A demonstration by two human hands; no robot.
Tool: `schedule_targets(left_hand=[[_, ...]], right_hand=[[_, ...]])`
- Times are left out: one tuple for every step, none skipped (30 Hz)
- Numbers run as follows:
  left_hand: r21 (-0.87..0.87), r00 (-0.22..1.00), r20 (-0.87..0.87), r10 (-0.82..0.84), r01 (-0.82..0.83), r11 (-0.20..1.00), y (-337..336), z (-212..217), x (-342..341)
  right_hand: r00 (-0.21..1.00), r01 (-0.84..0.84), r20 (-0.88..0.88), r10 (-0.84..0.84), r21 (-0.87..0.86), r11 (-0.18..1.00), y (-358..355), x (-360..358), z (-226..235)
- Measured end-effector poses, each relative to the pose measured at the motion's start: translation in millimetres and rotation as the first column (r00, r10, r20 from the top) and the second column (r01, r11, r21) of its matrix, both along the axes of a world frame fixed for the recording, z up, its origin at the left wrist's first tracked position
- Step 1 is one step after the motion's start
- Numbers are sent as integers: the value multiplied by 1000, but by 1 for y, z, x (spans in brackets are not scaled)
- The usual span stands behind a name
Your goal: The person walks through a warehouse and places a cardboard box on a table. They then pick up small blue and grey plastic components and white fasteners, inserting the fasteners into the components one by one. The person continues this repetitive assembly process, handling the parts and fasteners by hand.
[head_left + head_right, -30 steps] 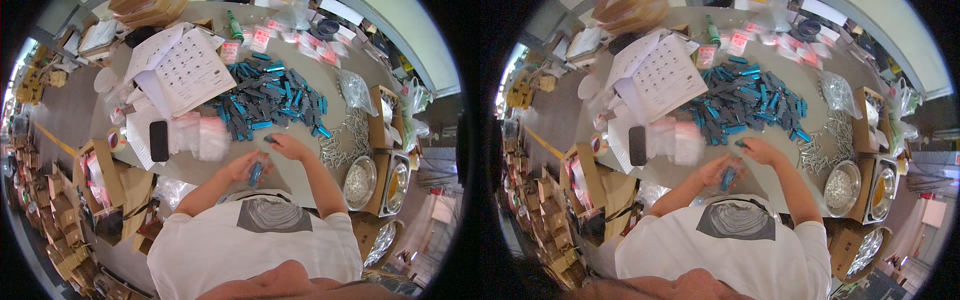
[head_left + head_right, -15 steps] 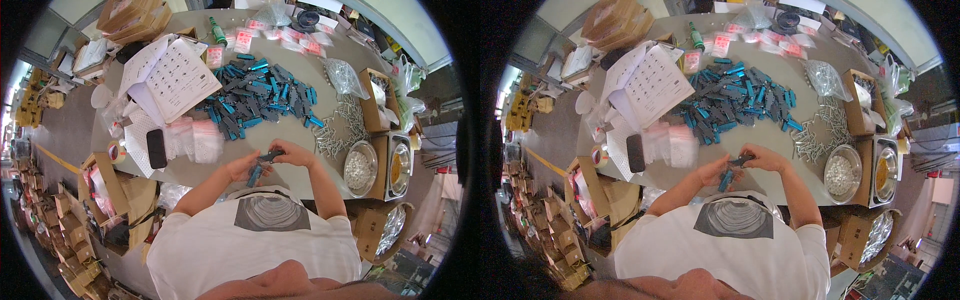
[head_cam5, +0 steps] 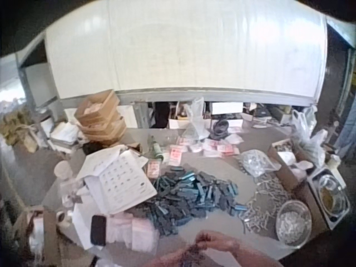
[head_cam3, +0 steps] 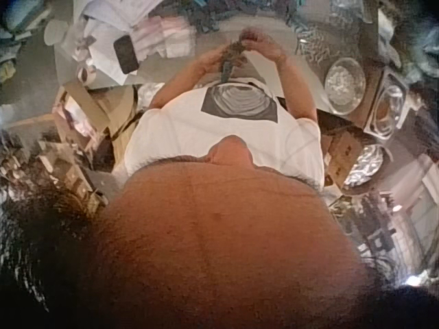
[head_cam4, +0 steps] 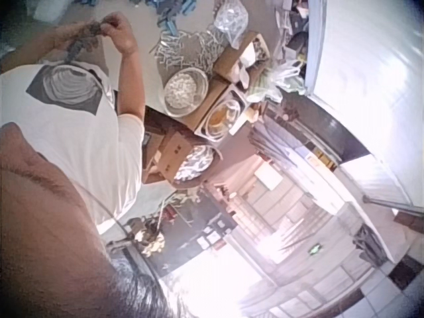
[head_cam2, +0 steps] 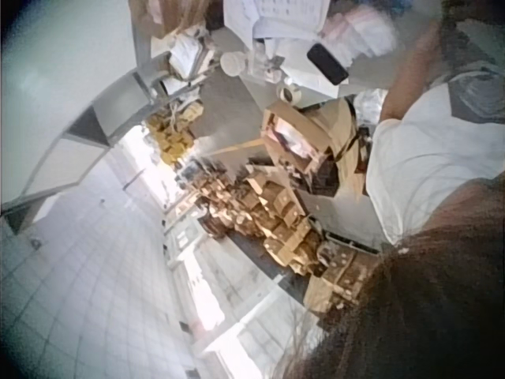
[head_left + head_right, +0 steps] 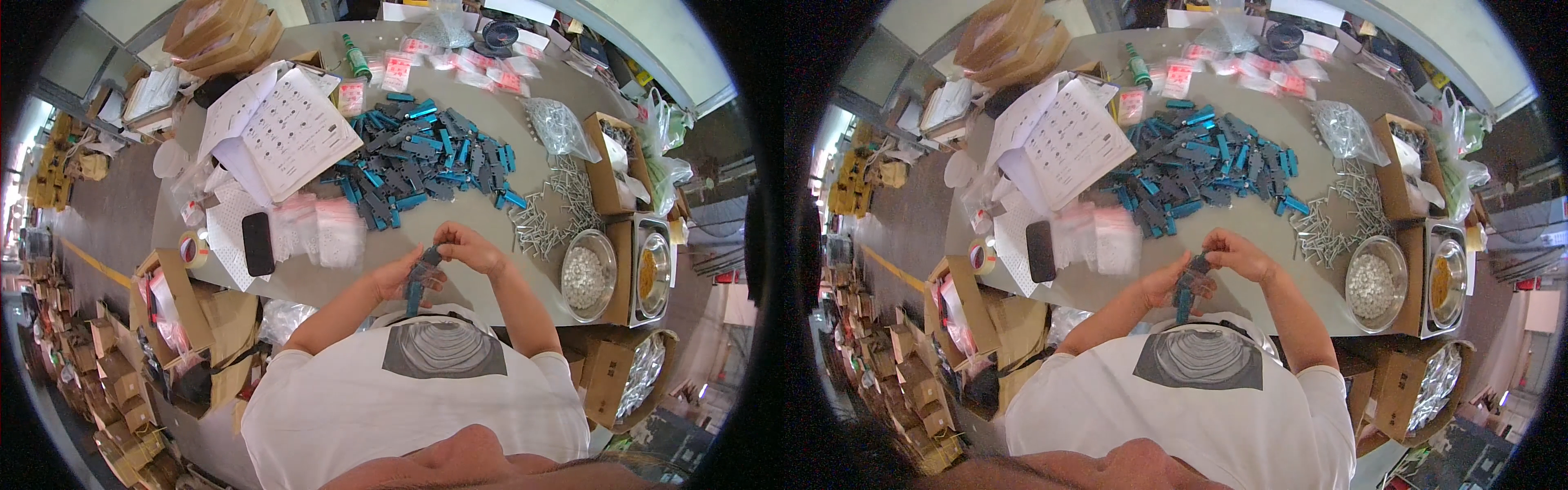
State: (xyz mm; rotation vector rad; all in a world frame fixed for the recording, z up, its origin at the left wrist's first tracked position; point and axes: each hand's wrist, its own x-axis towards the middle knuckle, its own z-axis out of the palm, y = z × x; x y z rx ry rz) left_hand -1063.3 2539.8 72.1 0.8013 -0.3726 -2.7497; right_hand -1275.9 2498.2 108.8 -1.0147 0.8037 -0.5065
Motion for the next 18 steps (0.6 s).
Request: schedule_targets(left_hand=[[14, 1000, 9, 17, -17, 1000, 1, 2, 0], [28, 999, 19, 33, -34, 999, 3, 4, -1], [41, 998, 29, 48, -50, 998, 3, 6, -1], [54, 997, 59, 50, -53, 997, 4, 8, -2], [67, 995, 90, 50, -56, 996, 3, 9, -4], [79, 992, 119, 48, -58, 995, 3, 10, -4], [78, 993, 103, 49, -57, 995, 3, 9, -4], [77, 995, 88, 51, -58, 995, 4, 8, -3], [77, 996, 74, 53, -58, 995, 4, 6, -2], [93, 998, 44, 48, -52, 994, 5, 4, -1], [107, 999, 16, 43, -45, 993, 5, 2, 1], [122, 999, -13, 39, -37, 992, 4, 0, 1], [98, 999, 6, 33, -33, 995, 5, -4, 1], [72, 999, 23, 23, -24, 997, 7, -7, -1], [47, 999, 40, 14, -16, 999, 8, -8, -3], [48, 999, 32, 18, -20, 999, 9, -9, -4], [47, 999, 26, 26, -27, 999, 8, -6, -5], [46, 999, 20, 33, -34, 998, 8, -4, -7]], right_hand=[[999, 50, 10, -50, 19, 999, 1, 2, -4], [995, 101, 20, -101, 39, 994, 3, 3, -8], [993, 115, 33, -117, 72, 991, 5, 4, -14], [990, 129, 46, -134, 104, 986, 7, 5, -20], [987, 144, 58, -153, 137, 980, 9, 5, -25], [989, 134, 42, -139, 109, 985, 10, 4, -29], [992, 124, 25, -127, 82, 989, 11, 4, -33], [993, 113, 9, -114, 55, 992, 12, 3, -34], [993, 109, -46, -109, -6, 994, 10, -1, -33], [989, 102, -102, -108, -67, 993, 6, -7, -31], [982, 91, -156, -111, -128, 988, 3, -11, -29], [983, 104, -141, -120, -117, 988, 3, -12, -26], [984, 116, -126, -129, -105, 988, 3, -13, -24], [983, 132, -114, -142, -95, 987, 3, -15, -23], [984, 152, -85, -156, -47, 987, 5, -16, -24], [984, 171, -57, -170, 2, 985, 8, -15, -27], [983, 184, -27, -183, 50, 982, 9, -14, -26], [983, 178, -46, -176, 51, 983, 10, -12, -24]])
